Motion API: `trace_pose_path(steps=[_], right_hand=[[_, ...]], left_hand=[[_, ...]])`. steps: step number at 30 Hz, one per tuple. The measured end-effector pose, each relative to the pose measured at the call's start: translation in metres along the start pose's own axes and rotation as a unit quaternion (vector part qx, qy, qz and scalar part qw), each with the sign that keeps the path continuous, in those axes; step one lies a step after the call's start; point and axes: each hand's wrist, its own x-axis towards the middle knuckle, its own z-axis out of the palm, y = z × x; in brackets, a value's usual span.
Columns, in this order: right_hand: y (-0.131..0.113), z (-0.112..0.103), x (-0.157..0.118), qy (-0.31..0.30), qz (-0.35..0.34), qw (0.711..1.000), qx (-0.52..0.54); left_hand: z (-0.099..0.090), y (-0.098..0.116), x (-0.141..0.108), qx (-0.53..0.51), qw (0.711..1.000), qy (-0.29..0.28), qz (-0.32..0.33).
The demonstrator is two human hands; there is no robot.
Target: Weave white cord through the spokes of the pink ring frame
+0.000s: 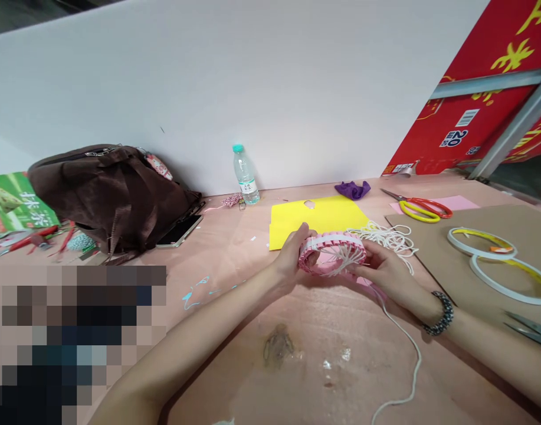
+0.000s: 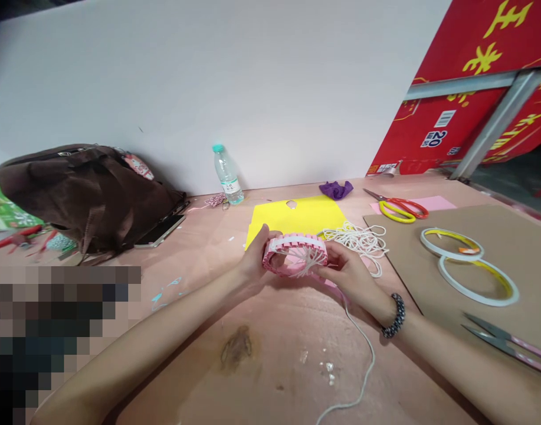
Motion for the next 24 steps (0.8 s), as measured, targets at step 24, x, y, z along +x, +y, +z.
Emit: trace_pose_path(steps=[24], right_hand=[[0.0083,-0.0028,0.0011,0.002,-0.028,1.000,-0.010]], left_hand=[[-0.0003,0.0041,-0.0029,0.051,0.998,-0.015,0.025]])
